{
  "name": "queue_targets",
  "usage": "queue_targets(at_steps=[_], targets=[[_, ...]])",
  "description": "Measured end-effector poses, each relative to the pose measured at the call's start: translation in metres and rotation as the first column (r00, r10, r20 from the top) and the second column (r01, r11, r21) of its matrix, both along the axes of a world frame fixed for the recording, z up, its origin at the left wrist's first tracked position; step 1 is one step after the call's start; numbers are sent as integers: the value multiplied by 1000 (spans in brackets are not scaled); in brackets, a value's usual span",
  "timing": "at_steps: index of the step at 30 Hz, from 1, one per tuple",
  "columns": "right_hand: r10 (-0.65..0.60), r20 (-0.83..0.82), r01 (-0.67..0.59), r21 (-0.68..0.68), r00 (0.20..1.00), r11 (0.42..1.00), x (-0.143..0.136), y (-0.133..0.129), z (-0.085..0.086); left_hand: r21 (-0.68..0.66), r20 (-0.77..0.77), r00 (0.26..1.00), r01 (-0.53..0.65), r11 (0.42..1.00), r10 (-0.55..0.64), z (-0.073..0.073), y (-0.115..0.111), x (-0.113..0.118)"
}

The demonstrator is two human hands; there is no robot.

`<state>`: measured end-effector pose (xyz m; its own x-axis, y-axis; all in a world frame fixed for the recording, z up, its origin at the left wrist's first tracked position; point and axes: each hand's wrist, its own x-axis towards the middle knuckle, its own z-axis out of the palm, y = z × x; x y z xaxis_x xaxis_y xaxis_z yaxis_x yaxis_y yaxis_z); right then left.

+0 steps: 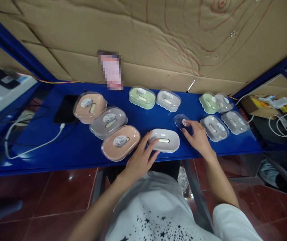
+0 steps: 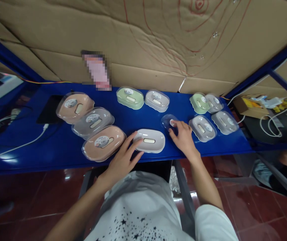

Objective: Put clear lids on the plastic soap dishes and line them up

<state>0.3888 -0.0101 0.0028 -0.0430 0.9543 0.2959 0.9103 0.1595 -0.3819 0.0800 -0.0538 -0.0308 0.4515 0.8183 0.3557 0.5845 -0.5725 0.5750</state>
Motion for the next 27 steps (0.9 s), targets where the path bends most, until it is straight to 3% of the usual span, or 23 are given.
queue_targets(at_steps=[4, 7, 10, 12, 16, 21, 27], targets=[[-12, 85, 14, -22, 996, 1000, -7, 6, -10, -12, 9, 1000, 3, 1000, -3, 1, 1, 0], [24, -24, -24, 5, 999, 1000, -6, 7, -6, -57, 39, 999, -2, 998, 4, 3, 1, 0], [191, -190, -184, 54, 963, 981, -10, -9, 8, -97, 78, 997, -7, 995, 14, 3, 0, -1], [340, -203, -340, 37, 918, 940, -20, -25, 16, -95, 99, 995, -10, 995, 19, 0, -1, -2], [517, -24, -516, 18, 856, 856, -44, -50, 16, -69, 117, 993, 0, 998, 8, -5, 0, -2], [516, 183, -536, 83, 837, 840, -55, -53, 1, -72, 77, 997, 14, 997, -8, -6, 2, -3], [505, 263, -544, 97, 822, 834, -52, -55, -11, -52, 76, 997, 13, 999, -9, -5, 1, -2]])
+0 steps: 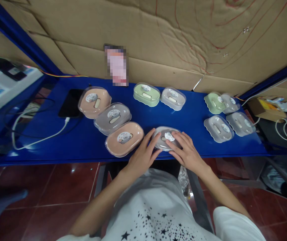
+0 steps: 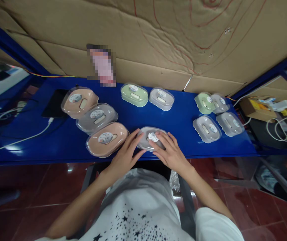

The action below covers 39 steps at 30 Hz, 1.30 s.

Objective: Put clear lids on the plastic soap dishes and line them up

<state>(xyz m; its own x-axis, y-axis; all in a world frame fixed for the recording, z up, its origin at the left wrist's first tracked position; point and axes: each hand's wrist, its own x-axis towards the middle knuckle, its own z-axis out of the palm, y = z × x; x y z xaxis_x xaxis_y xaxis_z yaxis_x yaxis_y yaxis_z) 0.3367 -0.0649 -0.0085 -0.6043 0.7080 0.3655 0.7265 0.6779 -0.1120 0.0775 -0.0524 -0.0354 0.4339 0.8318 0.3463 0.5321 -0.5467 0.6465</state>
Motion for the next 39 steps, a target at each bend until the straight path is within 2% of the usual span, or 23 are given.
queue_targets(at_steps=[4, 12, 22, 31, 35, 39], targets=[[-9, -15, 9, -18, 1000, 1000, 1, 0, -2, -10, 4, 1000, 5, 1000, -5, 1, 0, 0], [81, -7, -81, -105, 997, 991, 3, 13, 23, 17, 28, 999, -39, 999, 39, 2, 2, -1], [89, 79, -77, -146, 993, 986, 2, 13, 36, 40, 31, 999, -43, 998, 41, 1, 3, 0], [49, 75, -32, -212, 996, 977, 4, 9, 34, -51, 49, 998, -23, 998, 26, 2, 4, -3], [61, -19, -64, -223, 998, 973, 4, 11, 32, -64, 52, 998, -14, 998, 17, 2, 4, -3], [88, -19, -90, -223, 996, 971, 4, 14, 31, -72, 45, 999, -3, 997, 6, 4, 3, -3]])
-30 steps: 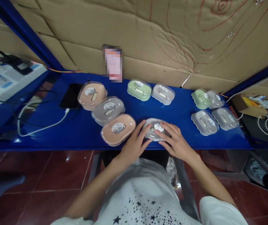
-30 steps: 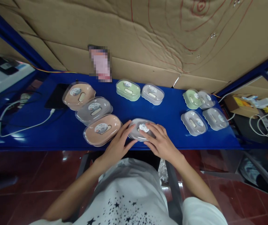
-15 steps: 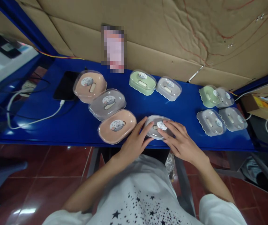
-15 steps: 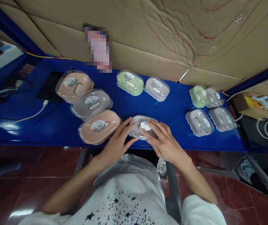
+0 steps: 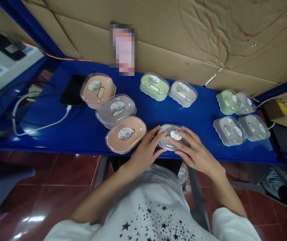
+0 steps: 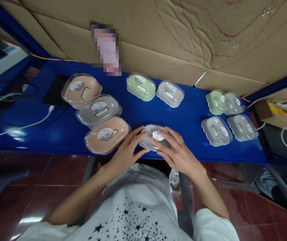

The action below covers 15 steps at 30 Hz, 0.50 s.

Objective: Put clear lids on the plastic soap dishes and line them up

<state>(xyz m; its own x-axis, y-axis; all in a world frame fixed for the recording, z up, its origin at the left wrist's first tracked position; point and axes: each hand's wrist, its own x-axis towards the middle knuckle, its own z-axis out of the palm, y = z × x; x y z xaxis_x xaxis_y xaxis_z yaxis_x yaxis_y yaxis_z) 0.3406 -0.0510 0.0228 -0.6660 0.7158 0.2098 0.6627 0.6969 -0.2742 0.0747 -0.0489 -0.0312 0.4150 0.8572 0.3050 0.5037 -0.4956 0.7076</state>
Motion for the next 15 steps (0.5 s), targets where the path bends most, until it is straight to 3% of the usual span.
queue_targets(at_steps=[8, 15], targets=[[-53, 20, 50, 102, 998, 994, -3, -3, -24, 2, 17, 1000, 7, 1000, -7, -3, 1, 0], [-68, -53, 71, 62, 996, 996, -2, -5, -36, 30, -6, 1000, -6, 1000, 6, -6, 0, 2]])
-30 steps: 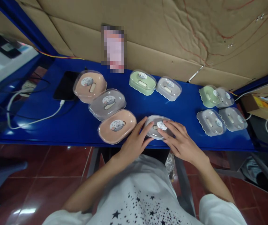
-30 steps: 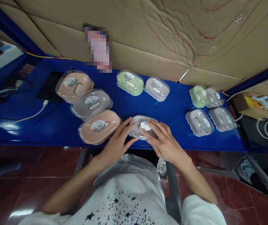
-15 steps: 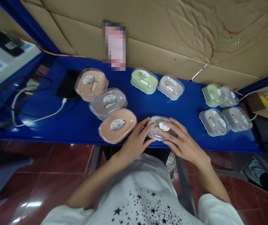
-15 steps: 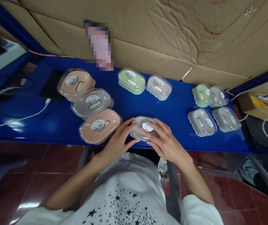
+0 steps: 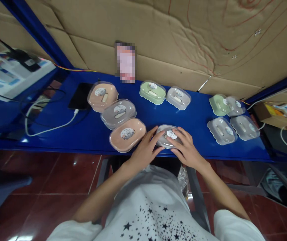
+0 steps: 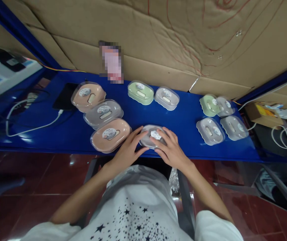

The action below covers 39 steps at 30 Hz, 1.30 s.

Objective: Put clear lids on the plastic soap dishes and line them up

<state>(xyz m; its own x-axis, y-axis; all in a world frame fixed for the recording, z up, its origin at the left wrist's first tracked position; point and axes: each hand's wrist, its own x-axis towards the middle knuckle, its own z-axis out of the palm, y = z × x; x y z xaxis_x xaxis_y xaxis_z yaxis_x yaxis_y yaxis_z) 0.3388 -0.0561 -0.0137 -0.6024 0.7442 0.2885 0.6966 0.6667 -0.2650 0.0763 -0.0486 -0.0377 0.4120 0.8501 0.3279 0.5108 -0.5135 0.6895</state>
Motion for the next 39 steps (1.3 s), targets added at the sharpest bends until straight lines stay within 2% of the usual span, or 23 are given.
queue_targets(at_steps=[3, 6, 9, 11, 13, 15, 18, 21, 26, 28, 30, 33, 36, 38, 39], targets=[[-9, -50, 5, -75, 999, 997, 6, -2, 9, 14, -4, 1000, -2, 1000, 2, 2, -2, 1], [-40, -77, 31, -116, 996, 993, 8, 12, 32, 46, -19, 1000, -11, 999, 12, 4, -4, 3], [-103, -142, 99, -34, 985, 995, -11, 56, 57, 69, -34, 999, -16, 997, 18, 7, -6, 5], [-56, -142, 46, -69, 988, 997, -38, 98, 64, 63, -31, 999, -15, 998, 17, 7, -6, 5], [23, -55, -33, -205, 998, 978, -67, 141, 62, 54, -16, 1000, -13, 998, 14, 7, -7, 6], [32, -20, -35, -248, 999, 968, -90, 175, 54, 46, -13, 1000, -7, 999, 7, 7, -7, 5], [-11, -35, 3, -219, 999, 976, -99, 197, 43, 45, -30, 1000, -4, 999, 5, 6, -7, 5], [-1, -59, -10, -194, 998, 981, -76, 178, 45, 68, -33, 999, -20, 997, 23, 6, -7, 5], [103, -89, -113, -126, 991, 986, -17, 91, 56, 78, -21, 996, -84, 993, 86, 6, -2, 10], [114, -47, -119, -113, 992, 987, -2, 61, 53, 69, -27, 993, -114, 991, 116, 6, 0, 16], [88, -4, -88, -113, 996, 990, 6, 44, 46, 83, -48, 989, -138, 987, 142, 7, 0, 22], [68, -7, -69, -105, 998, 992, 8, 43, 36, 177, -107, 983, -130, 976, 150, 11, -8, 25], [120, -34, -122, -92, 992, 988, 6, 66, 37, 320, -150, 972, -125, 939, 180, 18, -24, 13], [118, -44, -120, -43, 992, 992, 7, 89, 43, 429, -164, 947, -185, 884, 277, 21, -35, -2], [72, -32, -72, 4, 997, 997, 9, 103, 45, 479, -174, 921, -231, 847, 350, 22, -39, -12]])
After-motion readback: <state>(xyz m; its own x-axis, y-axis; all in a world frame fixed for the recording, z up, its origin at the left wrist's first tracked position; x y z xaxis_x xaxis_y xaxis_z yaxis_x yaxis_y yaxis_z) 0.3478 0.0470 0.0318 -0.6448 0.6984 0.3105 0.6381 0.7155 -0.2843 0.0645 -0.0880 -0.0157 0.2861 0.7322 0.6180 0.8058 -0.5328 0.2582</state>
